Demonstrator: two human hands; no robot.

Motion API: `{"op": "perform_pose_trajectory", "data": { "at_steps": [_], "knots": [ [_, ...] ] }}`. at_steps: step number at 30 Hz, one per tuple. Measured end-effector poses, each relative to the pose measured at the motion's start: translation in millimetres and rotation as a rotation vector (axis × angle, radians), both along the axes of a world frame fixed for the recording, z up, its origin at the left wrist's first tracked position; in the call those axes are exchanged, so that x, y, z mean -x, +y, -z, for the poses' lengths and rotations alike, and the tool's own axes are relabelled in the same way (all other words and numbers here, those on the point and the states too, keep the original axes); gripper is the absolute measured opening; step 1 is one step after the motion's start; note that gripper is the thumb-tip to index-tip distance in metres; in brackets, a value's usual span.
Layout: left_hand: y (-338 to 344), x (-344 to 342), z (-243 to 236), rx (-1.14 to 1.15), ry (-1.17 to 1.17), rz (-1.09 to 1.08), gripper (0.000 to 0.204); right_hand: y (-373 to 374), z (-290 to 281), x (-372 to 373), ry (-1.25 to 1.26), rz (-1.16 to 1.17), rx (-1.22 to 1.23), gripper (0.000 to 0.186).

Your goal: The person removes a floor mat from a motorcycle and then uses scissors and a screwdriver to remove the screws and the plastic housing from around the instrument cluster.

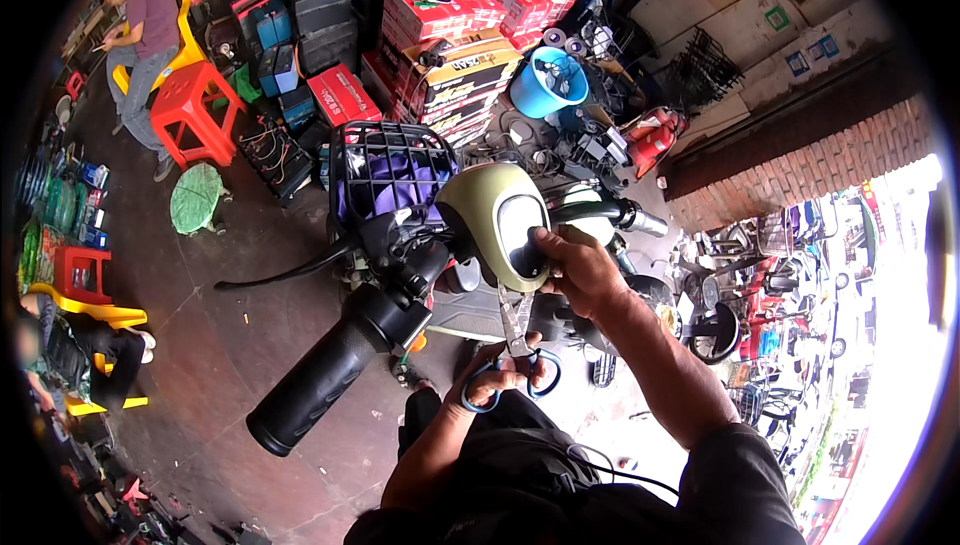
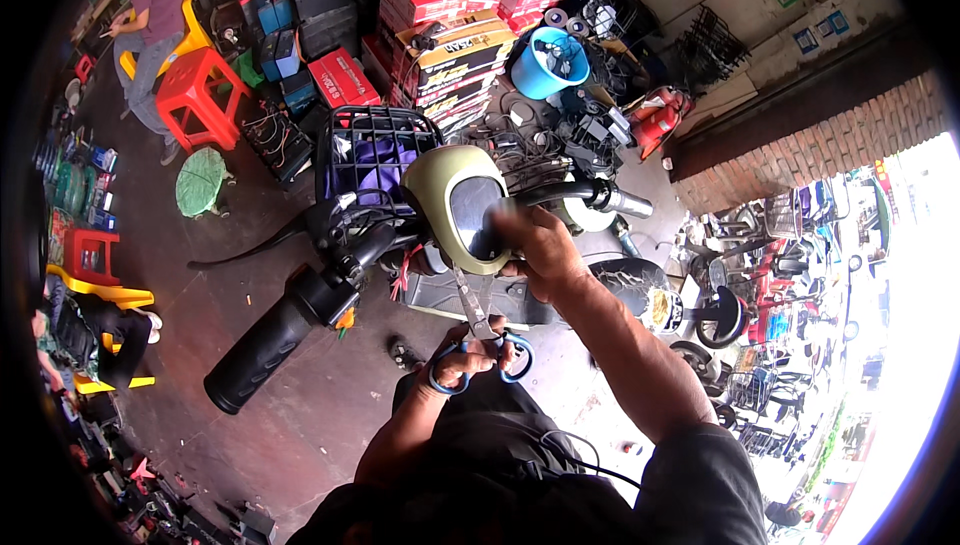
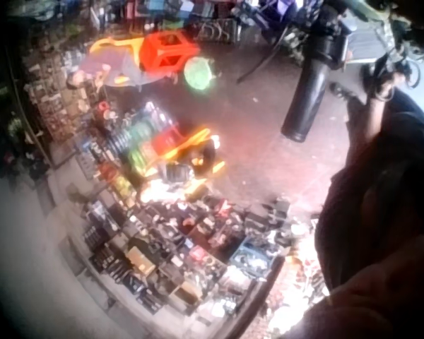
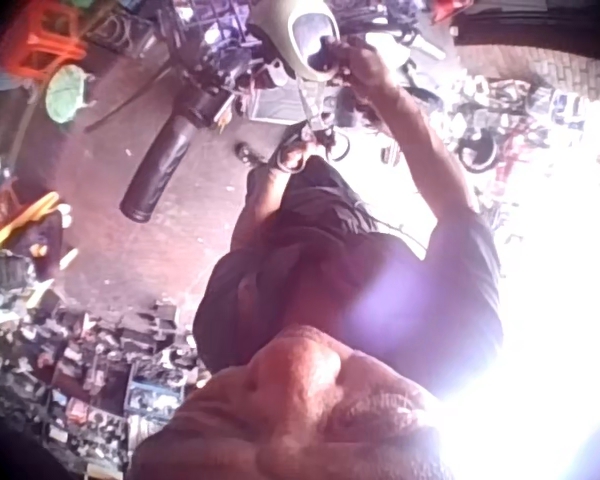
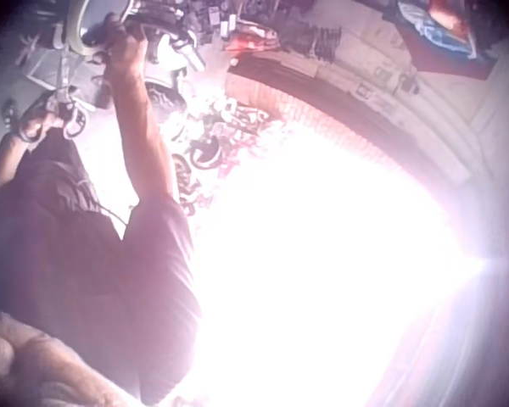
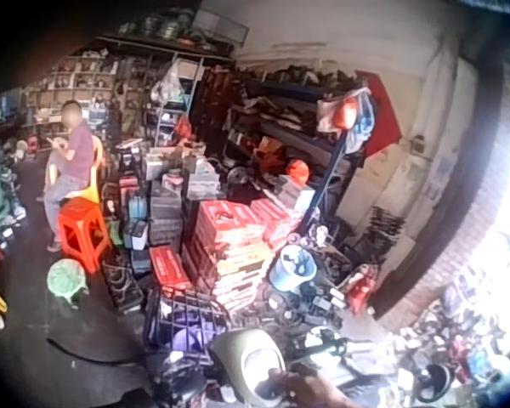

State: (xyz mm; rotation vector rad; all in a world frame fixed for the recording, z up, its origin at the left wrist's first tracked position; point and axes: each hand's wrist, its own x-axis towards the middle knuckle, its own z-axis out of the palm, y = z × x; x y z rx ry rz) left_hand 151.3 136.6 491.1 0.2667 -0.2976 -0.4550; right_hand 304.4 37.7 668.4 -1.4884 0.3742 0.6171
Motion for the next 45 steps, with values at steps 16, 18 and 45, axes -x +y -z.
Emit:
{"op": "perform_pose_trajectory", "data": {
  "at_steps": [16, 18, 45],
  "knots": [
    [-2.2, -23.7, -107.0, 0.087, 0.231, -0.159, 0.083, 6.1, -20.3, -1.7, 0.035, -0.036, -0.008, 0.027],
    [-5.5, -14.7, -99.4, 0.039, 0.254, -0.161, 0.081, 1.8, -17.3, -8.6, -0.084, -0.043, 0.088, 0.028],
    [283.4, 79.9, -45.9, -1.34, 0.626, -0.727, 0.021, 20.7, 8.8, -74.3, -0.534, -0.338, 0.419, 0.058]
  ]
}}
